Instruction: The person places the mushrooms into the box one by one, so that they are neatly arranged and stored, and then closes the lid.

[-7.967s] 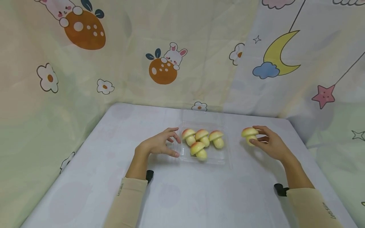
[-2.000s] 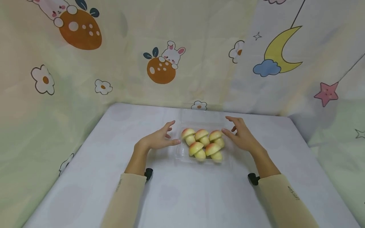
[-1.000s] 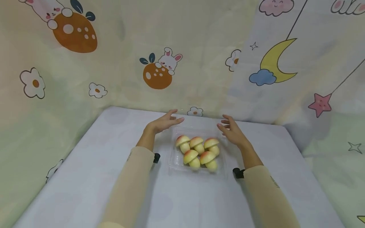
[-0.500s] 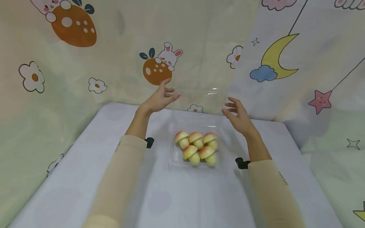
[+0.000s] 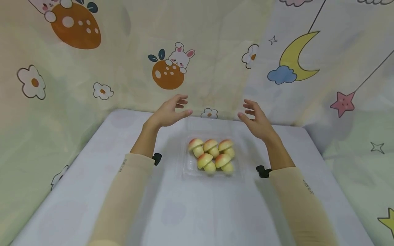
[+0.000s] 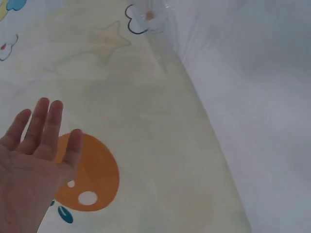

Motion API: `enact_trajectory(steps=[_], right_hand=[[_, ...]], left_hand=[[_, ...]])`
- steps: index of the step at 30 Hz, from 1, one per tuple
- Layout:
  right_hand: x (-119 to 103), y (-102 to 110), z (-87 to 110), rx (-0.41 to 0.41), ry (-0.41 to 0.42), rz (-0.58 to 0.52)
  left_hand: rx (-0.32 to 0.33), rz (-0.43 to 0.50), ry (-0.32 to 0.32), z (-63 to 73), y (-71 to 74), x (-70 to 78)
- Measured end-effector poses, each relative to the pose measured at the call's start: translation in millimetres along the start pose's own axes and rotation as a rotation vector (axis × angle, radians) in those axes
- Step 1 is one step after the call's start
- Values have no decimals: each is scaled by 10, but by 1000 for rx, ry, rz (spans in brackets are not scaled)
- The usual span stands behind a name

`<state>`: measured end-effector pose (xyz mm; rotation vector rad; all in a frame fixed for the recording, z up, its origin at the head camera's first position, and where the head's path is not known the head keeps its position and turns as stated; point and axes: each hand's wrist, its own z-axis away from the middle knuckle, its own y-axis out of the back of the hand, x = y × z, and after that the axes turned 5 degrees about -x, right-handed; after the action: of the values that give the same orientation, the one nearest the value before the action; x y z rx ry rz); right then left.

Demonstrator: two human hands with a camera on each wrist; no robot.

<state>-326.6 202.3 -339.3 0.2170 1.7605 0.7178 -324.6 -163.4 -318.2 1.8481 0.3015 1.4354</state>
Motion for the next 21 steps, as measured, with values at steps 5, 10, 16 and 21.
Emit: enact_trajectory(steps=[5, 10, 16, 21], right_hand=[[242, -143, -66, -68, -132, 2], [457, -305, -117, -170, -254, -20], [535, -406, -147, -219, -297, -79], [539, -459, -172, -214, -284, -105]], left_hand=[[-138, 13, 215, -93, -208, -237], [-230, 42, 347, -152, -416, -420], [-209, 84, 334, -203, -517, -482], [-209, 93, 343, -224, -504, -491]])
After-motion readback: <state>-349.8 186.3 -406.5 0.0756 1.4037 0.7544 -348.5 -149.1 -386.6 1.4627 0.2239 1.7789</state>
